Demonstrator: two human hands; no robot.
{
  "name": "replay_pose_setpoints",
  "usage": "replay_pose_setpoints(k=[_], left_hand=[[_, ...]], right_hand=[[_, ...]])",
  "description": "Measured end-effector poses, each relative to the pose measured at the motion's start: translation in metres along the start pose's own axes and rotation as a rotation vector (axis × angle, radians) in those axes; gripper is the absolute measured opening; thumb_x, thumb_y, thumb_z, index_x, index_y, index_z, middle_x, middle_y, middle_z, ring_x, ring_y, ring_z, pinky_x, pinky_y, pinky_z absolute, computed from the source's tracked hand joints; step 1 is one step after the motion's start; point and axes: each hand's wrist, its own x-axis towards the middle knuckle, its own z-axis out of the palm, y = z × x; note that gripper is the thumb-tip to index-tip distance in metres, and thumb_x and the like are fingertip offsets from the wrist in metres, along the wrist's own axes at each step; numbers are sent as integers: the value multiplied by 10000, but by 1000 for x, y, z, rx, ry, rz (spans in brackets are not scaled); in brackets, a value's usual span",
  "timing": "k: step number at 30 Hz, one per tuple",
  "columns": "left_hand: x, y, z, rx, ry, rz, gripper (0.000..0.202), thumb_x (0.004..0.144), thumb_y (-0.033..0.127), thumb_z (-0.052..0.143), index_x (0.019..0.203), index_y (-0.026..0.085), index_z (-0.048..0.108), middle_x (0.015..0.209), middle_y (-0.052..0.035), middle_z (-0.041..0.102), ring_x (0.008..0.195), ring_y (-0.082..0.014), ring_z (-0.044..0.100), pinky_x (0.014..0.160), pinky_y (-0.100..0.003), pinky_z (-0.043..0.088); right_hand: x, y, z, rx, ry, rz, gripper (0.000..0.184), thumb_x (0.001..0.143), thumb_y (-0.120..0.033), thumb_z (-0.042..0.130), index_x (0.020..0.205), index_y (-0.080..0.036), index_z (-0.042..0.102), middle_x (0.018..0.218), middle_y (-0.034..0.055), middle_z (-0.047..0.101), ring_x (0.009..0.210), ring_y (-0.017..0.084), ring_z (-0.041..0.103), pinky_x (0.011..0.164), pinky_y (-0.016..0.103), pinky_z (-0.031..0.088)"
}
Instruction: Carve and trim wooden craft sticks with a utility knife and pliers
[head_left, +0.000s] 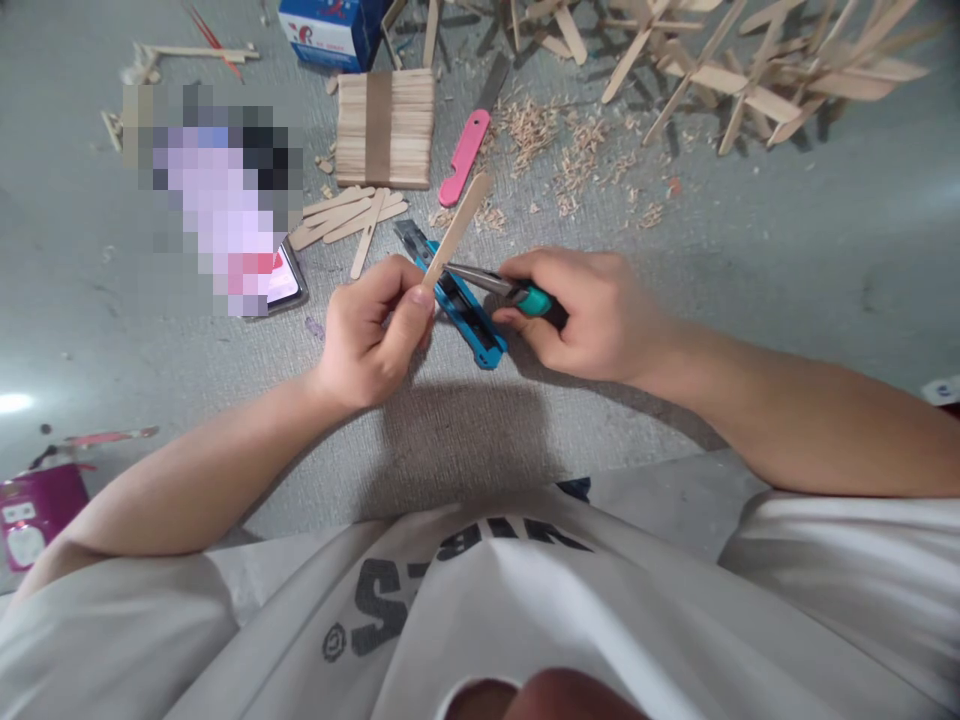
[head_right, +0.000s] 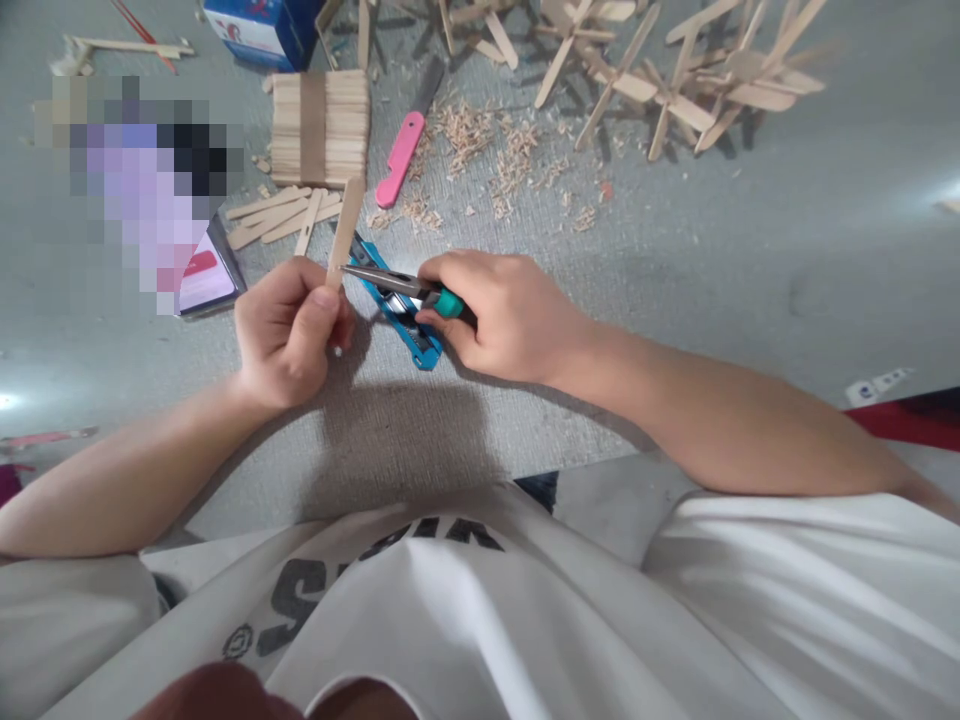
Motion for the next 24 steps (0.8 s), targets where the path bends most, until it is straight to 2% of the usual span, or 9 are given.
replay_pose_setpoints(k=[5, 9, 13, 16, 19, 24], left_hand=[[-1, -3, -5, 86, -5, 25, 410, 1207, 450, 567, 837, 276, 595, 608, 22, 554, 504, -146, 442, 477, -373, 327], [1, -6, -7, 138, -17, 41, 402, 1216, 473, 554, 871, 275, 611, 633, 23, 542, 524, -144, 432, 499, -360, 328], [1, -5, -7, 141, -30, 37, 348, 1229, 490, 541, 1013, 264, 693, 728, 17, 645, 576, -127, 537, 552, -317, 411], [0, -5, -6, 147, -19, 44, 292, 1227, 448, 557, 1108, 262, 747, 806, 0, 729, 615, -131, 617, 587, -327, 472], [0, -5, -4, 120, 13, 50, 269, 1216, 411, 596, 1069, 259, 763, 775, 5, 735, 579, -123, 624, 548, -323, 468], [0, -7, -1, 11, 32, -6, 304, 1226, 418, 602, 1047, 243, 774, 639, 49, 651, 504, -85, 616, 469, -244, 427]], right_hand=[[0, 1, 3, -12, 37, -15, 161, 1059, -342, 657, 1201, -287, 711, 1008, 52, 831, 846, 261, 772, 682, 409, 568], [-1, 1, 3, 20, 46, 16, 169, 1037, -355, 689, 1195, -309, 727, 965, 38, 824, 803, 269, 772, 663, 422, 581], [-2, 0, 1, 35, 40, 46, 175, 1053, -383, 711, 1207, -301, 728, 954, 52, 822, 810, 283, 777, 678, 440, 595], [-3, -2, 1, 33, 43, 44, 172, 1059, -376, 705, 1212, -300, 719, 962, 54, 819, 808, 279, 775, 665, 437, 591], [-4, -3, 2, 13, 78, 18, 184, 1064, -352, 695, 1239, -299, 708, 1001, 61, 823, 855, 285, 789, 682, 440, 600], [-4, -2, 4, -40, 97, 6, 191, 1097, -397, 675, 1263, -309, 707, 1019, 69, 811, 900, 301, 782, 748, 471, 619]])
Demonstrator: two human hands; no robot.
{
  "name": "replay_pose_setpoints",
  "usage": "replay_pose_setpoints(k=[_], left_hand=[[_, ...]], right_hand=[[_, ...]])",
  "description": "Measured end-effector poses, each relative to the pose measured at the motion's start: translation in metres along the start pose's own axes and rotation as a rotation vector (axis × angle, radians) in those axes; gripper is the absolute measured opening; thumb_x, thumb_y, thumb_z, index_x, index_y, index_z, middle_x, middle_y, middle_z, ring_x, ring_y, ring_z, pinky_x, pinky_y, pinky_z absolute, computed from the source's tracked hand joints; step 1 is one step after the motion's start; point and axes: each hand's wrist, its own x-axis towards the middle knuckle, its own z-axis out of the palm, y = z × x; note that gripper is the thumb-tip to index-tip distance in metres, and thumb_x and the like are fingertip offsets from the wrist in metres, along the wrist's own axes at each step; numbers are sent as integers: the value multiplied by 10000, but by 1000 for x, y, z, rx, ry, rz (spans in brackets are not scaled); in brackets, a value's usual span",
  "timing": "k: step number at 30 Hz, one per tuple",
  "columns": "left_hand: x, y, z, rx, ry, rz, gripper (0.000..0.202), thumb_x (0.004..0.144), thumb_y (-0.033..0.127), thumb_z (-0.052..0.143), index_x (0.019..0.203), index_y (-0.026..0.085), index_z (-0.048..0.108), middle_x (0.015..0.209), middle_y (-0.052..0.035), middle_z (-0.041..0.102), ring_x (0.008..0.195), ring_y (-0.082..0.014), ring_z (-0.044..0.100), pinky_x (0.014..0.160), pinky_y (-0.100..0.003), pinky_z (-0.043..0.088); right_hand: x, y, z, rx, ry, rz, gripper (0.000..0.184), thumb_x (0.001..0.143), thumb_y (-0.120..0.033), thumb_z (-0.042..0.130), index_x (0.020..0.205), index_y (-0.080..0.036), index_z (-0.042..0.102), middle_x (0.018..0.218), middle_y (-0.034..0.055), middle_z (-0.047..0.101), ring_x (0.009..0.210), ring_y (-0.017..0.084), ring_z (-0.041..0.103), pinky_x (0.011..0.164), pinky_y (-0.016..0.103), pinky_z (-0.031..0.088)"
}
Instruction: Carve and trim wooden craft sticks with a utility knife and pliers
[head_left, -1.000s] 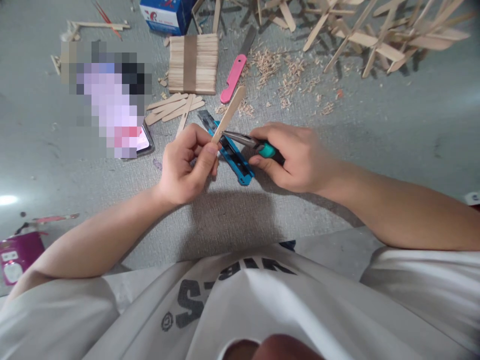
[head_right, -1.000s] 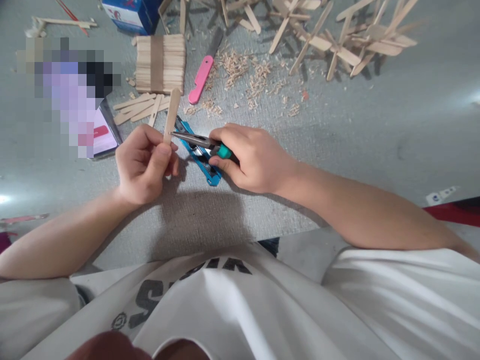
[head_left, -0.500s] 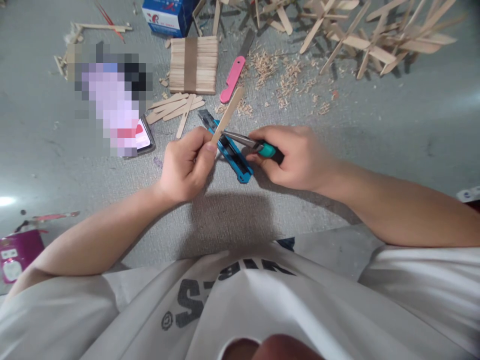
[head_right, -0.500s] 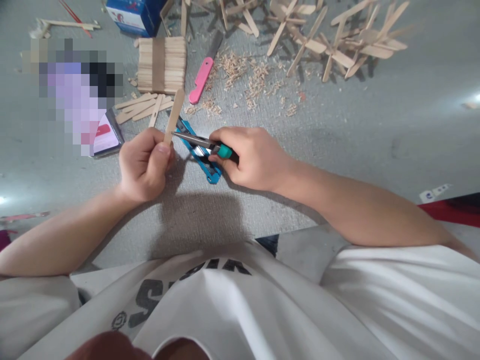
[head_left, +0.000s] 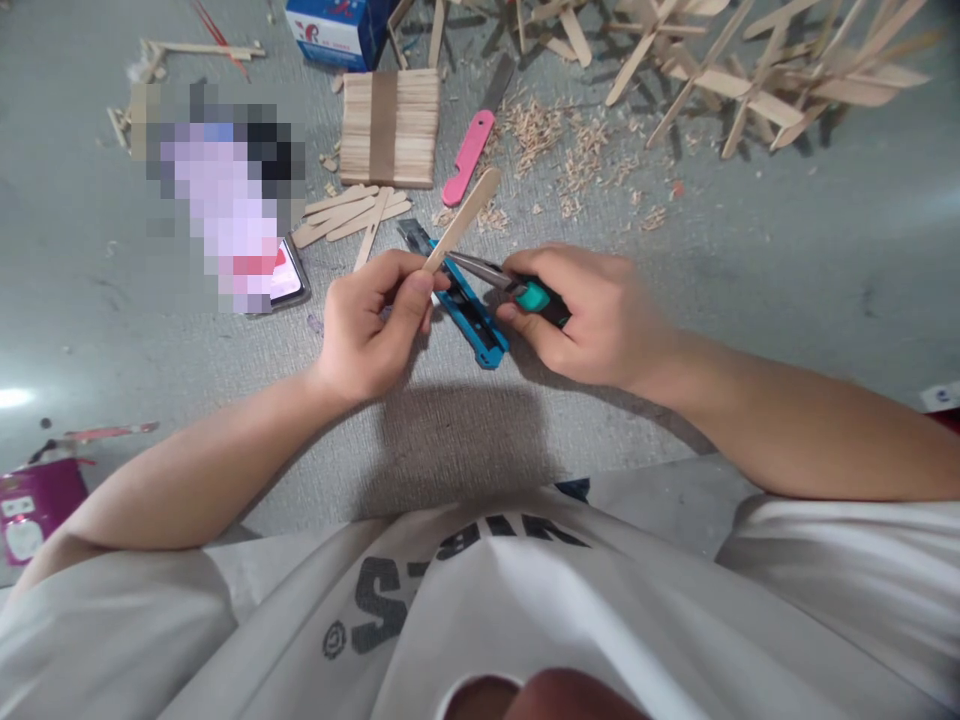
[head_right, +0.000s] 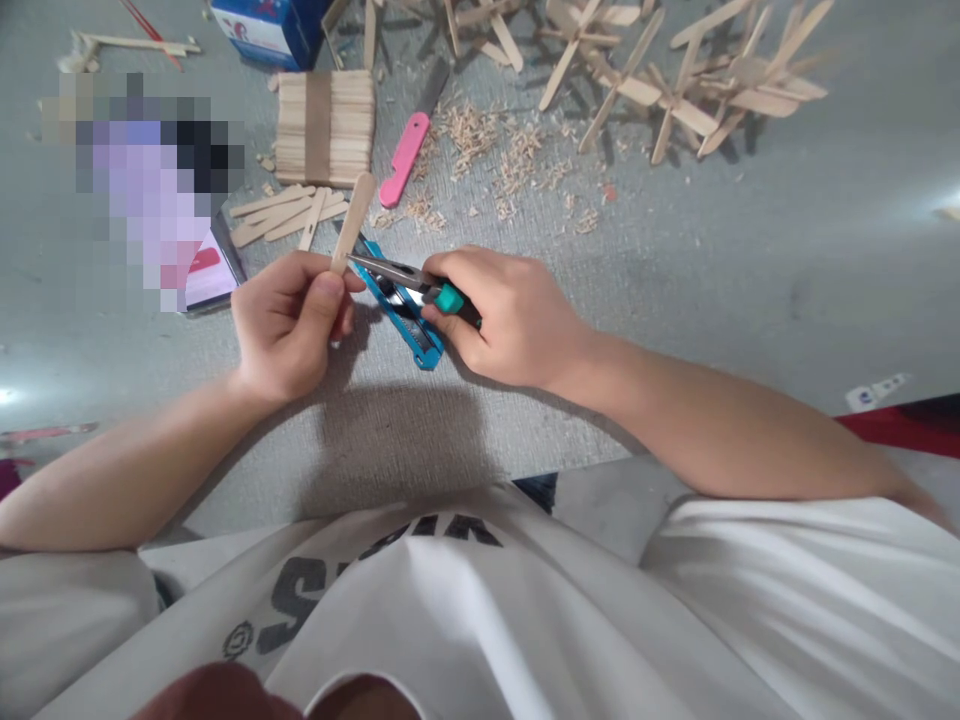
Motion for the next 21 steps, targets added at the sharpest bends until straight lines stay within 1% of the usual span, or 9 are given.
replay_pose_setpoints(k=[3, 6, 10, 14, 17, 21], left_hand=[[-1, 1, 2, -38, 7, -38, 307, 1220, 450, 615, 1059, 241, 772, 613, 52, 649, 458, -89, 597, 465, -253, 463], [-2, 2, 3, -81, 17, -46, 278, 1221, 431, 615, 1072, 251, 766, 620, 43, 686, 444, -93, 599, 457, -255, 473], [-1, 0, 4, -96, 30, -7, 268, 1230, 427, 595, 1100, 277, 774, 627, 63, 701, 438, -80, 593, 468, -231, 482], [0, -1, 4, -68, 24, -12, 276, 1229, 432, 597, 1099, 271, 780, 622, 61, 709, 434, -84, 598, 462, -230, 493], [-1, -1, 4, -76, 22, -10, 262, 1228, 419, 599, 1108, 270, 779, 625, 60, 714, 452, -85, 621, 468, -223, 503], [-2, -1, 5, -138, 0, -12, 232, 1230, 381, 593, 1134, 275, 775, 629, 59, 706, 451, -77, 605, 435, -197, 462]], right_hand=[[0, 0, 0, 10, 1, 17, 212, 1109, -421, 645, 1283, -318, 711, 1053, 78, 814, 932, 320, 784, 792, 501, 634], [1, 0, 0, 31, 6, 21, 232, 1111, -449, 643, 1292, -326, 720, 1066, 84, 813, 945, 328, 781, 821, 517, 642], [0, 1, 0, 18, 12, 20, 235, 1123, -454, 632, 1298, -325, 719, 1024, 75, 803, 904, 309, 772, 781, 495, 627], [-1, 0, -1, -14, -3, 3, 214, 1106, -419, 662, 1289, -320, 712, 1009, 64, 808, 882, 301, 777, 747, 476, 617], [-1, -1, -1, -16, 4, 0, 204, 1104, -404, 663, 1284, -320, 711, 1013, 59, 812, 889, 299, 786, 748, 468, 618], [-1, -1, 0, -12, 20, -19, 214, 1105, -407, 659, 1290, -312, 711, 996, 65, 805, 875, 298, 774, 754, 469, 622]])
